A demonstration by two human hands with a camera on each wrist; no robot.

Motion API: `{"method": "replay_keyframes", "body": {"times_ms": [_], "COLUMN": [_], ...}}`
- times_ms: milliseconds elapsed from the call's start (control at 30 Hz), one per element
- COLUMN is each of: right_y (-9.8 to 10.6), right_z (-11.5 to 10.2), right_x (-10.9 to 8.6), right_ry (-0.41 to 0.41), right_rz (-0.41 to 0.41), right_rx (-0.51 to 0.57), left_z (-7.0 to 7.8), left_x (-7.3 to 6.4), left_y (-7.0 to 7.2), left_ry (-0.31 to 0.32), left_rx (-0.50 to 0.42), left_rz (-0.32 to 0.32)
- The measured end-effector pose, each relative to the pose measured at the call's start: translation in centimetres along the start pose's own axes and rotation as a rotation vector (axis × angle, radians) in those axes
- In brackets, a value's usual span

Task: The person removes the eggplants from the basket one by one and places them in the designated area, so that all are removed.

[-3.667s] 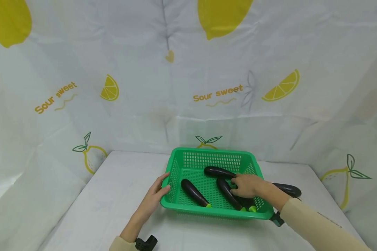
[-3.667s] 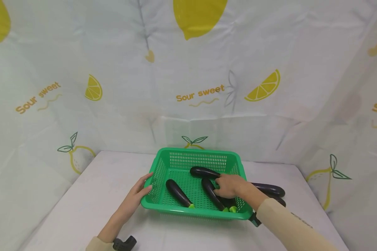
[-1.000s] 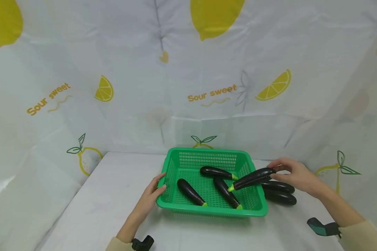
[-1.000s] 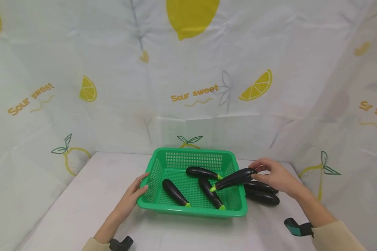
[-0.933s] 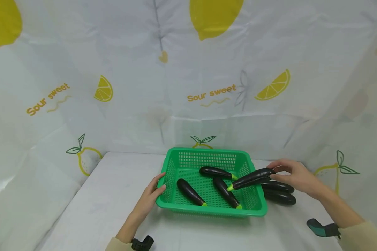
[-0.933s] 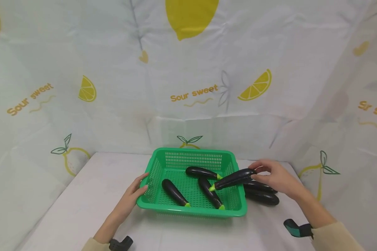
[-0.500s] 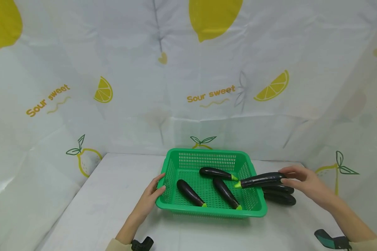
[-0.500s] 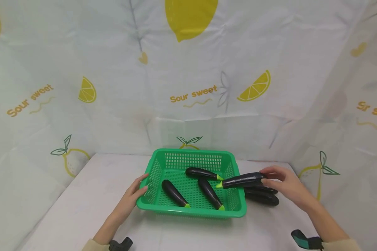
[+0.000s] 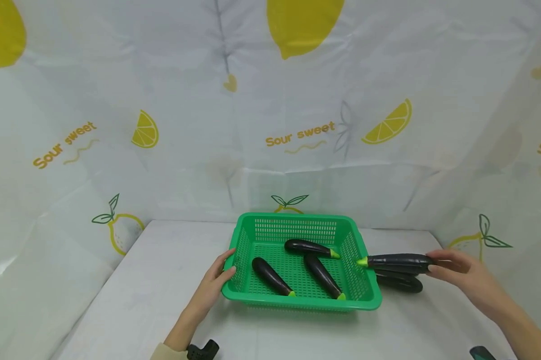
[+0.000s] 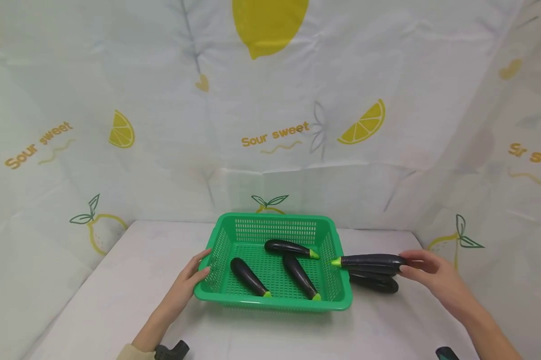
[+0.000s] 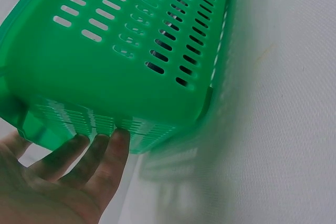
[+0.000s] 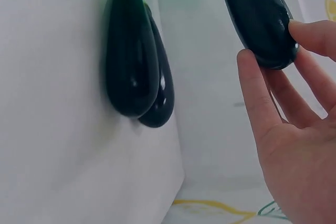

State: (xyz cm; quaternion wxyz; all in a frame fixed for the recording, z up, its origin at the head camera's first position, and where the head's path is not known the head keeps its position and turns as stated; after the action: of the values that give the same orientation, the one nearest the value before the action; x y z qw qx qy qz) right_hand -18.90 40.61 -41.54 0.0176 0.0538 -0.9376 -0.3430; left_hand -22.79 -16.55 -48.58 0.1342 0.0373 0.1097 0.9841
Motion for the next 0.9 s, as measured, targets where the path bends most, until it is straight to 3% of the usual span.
{"method": "replay_keyframes", "body": {"times_ms": [267,600,900], "right_y": [0.5,0.0,-1.4], "right_z": [3.0,5.9,6.5], "right_x": [-1.3,-1.6,-1.6], "right_ry": [0.017,-0.108,-0.198], "right_rz": [0.094,0.042,-0.028], "right_rx": [0.109,0.098,0.172], "left_z": [0.0,-0.2,-0.2], "left_x": [-0.1,0.0,0.0], "left_y": [0.1,0.1,0.0], "left_ry": [0.0,0.004,0.0], "left_rx": [0.003,-0.008,-0.017], "left_rz": [0.001,-0.003,-0.005]}}
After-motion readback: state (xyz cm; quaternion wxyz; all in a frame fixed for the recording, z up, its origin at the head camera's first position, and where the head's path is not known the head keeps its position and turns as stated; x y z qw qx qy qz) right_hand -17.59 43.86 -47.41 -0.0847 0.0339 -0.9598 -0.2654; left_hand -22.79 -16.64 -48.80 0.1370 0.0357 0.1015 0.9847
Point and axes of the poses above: each hand's wrist, its own x-axis towards the middle knuckle, its own y-axis out of the back of the hand, z = x × y, the point moved 2 cm from there along x, towards the middle knuckle, and after that the axes turned 6 degrees about -z, right-handed, at the moved point
